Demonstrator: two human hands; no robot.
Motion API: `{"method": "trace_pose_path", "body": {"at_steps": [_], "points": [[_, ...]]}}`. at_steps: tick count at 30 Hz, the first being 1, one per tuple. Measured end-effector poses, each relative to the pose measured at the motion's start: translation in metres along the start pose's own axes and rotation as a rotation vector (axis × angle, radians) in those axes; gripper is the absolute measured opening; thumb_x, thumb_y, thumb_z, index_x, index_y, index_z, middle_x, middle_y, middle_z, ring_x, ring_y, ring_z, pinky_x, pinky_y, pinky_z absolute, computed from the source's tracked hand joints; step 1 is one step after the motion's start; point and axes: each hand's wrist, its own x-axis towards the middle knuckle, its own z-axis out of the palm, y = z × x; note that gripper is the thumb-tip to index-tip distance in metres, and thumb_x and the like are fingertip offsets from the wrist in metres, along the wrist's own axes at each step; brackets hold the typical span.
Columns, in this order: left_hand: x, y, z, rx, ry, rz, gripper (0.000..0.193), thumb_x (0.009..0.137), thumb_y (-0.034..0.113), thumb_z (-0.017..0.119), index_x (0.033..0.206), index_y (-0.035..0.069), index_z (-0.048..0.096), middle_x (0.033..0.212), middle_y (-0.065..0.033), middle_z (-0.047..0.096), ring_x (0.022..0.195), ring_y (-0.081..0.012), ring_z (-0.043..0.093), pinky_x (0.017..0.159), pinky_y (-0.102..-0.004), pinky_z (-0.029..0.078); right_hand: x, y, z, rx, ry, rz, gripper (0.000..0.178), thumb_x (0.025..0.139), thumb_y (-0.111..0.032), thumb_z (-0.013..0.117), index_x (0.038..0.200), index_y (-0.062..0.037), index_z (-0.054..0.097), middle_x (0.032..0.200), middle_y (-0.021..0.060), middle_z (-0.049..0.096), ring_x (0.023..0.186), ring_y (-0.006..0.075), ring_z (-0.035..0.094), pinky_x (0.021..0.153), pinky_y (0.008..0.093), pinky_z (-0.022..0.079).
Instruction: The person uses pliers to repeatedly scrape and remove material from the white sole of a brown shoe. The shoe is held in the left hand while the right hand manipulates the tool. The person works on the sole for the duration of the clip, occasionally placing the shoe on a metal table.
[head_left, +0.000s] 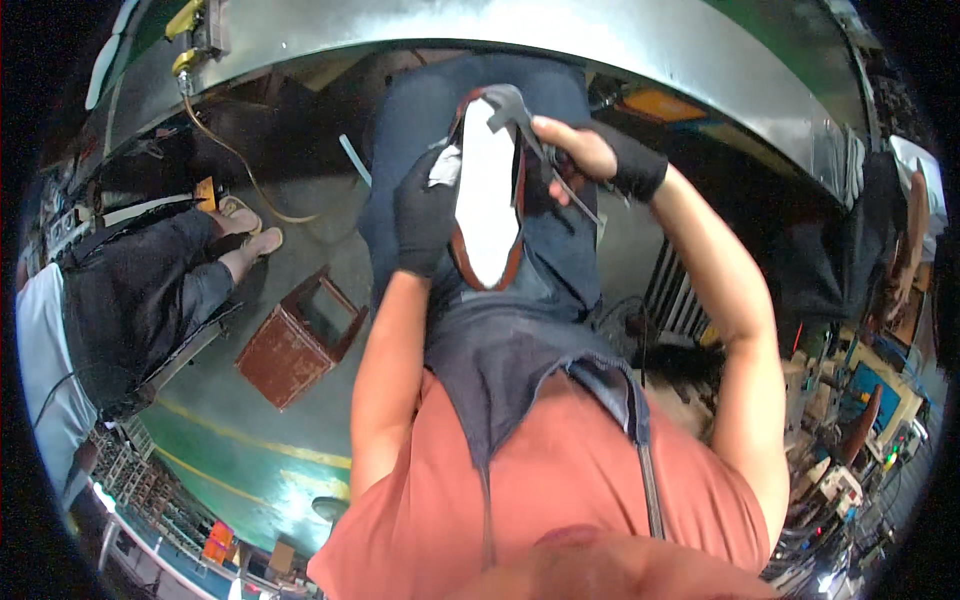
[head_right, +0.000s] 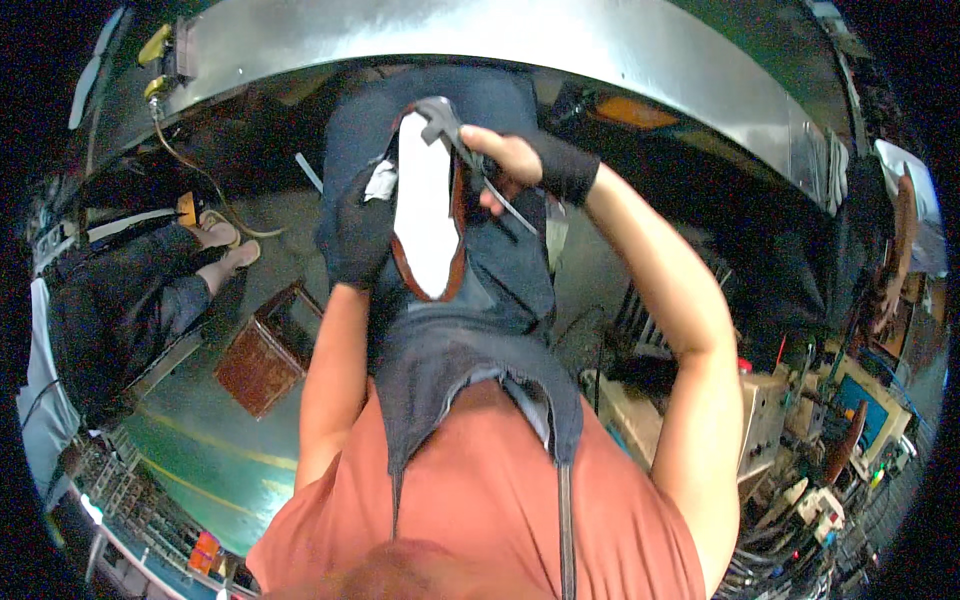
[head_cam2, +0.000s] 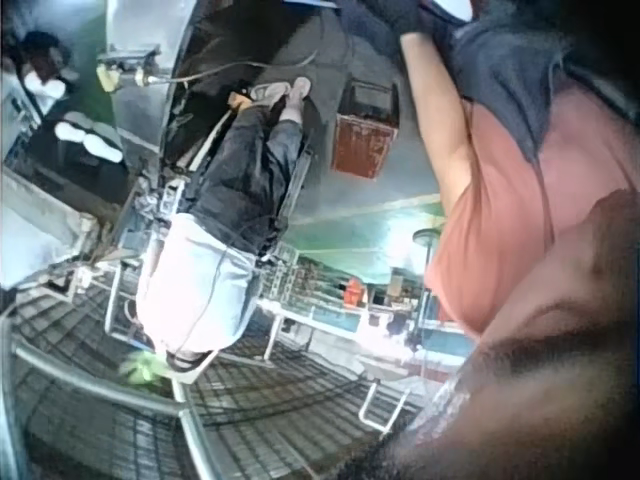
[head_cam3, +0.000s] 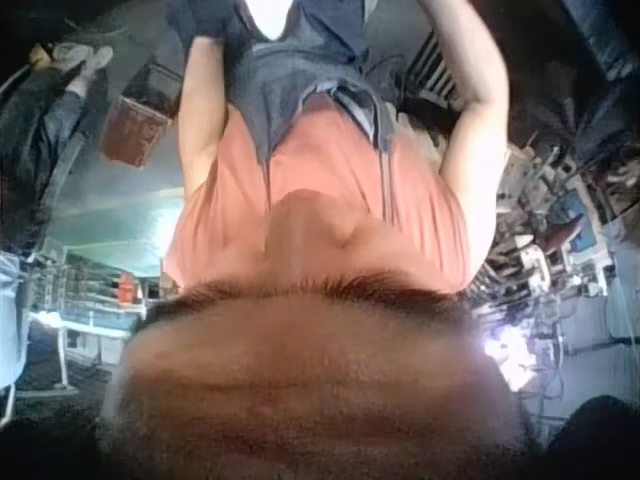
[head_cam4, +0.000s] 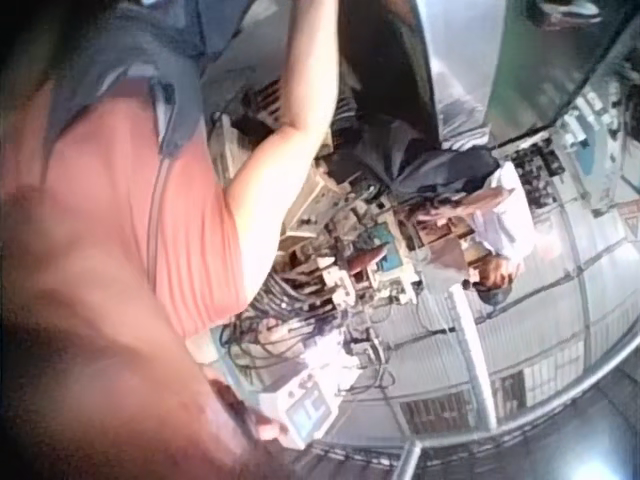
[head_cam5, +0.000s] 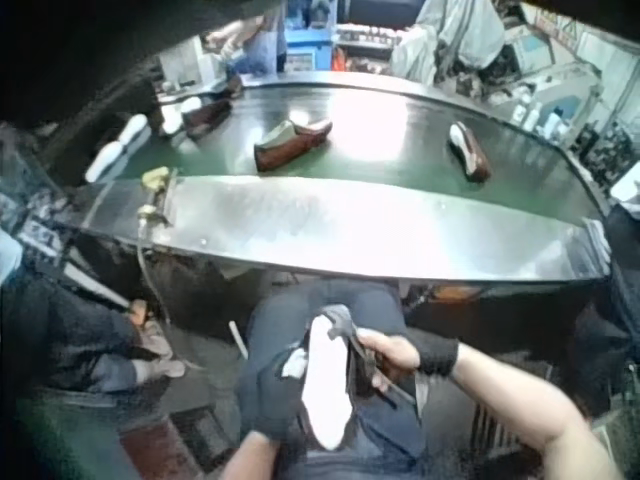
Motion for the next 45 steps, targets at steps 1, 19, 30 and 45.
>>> {"method": "trace_pose_path", "body": {"at_steps": [1, 19, 30, 45], "points": [[-0.02, -0.005, 0.013, 0.206, 0.064, 0.128, 0.038, 0.083, 0.009, 0.054, 0.12, -0.002, 0.052, 0.107, -0.0243, 0.061, 0.102, -0.0386, 0.058, 0.085, -0.0381, 0.047, -0.001, 0.011, 0.004, 0.052, 0.015, 0.03, 0.062, 0.092, -0.058, 0.035, 0.101, -0.0018, 0.06, 0.073, 0.0119, 0.064, 0.062, 0.0154, 0.064, 0.057, 0.0262, 0.052], [0.035, -0.002, 0.039, 0.16, -0.077, 0.077, 0.038, 0.089, 0.014, 0.042, 0.123, -0.003, 0.041, 0.115, -0.0274, 0.052, 0.109, -0.0435, 0.05, 0.09, -0.0423, 0.042, -0.004, 0.004, -0.016, -0.161, -0.105, 0.304, 0.057, 0.094, -0.045, 0.042, 0.072, 0.0039, 0.061, 0.059, 0.0186, 0.057, 0.05, 0.0291, 0.059, 0.052, 0.0393, 0.048], [-0.004, -0.025, 0.016, 0.311, -0.282, 0.353, 0.055, 0.09, 0.027, 0.049, 0.133, 0.0, 0.029, 0.122, -0.0221, 0.049, 0.107, -0.0274, 0.053, 0.092, -0.036, 0.042, -0.011, 0.044, 0.039, -0.656, 0.137, -0.369, 0.039, 0.095, -0.032, 0.044, 0.086, 0.0024, 0.06, 0.067, 0.0215, 0.057, 0.06, 0.0256, 0.059, 0.058, 0.0386, 0.045], [-0.053, -0.049, 0.027, -0.018, -0.124, 0.173, 0.034, 0.083, 0.019, 0.06, 0.108, -0.002, 0.049, 0.095, -0.0189, 0.061, 0.088, -0.0275, 0.061, 0.076, -0.0379, 0.047, -0.057, -0.014, 0.086, -0.713, 0.079, -0.552, 0.045, 0.092, -0.039, 0.047, 0.08, 0.0022, 0.06, 0.074, 0.0245, 0.058, 0.068, 0.0407, 0.057, 0.062, 0.0428, 0.045]]}}
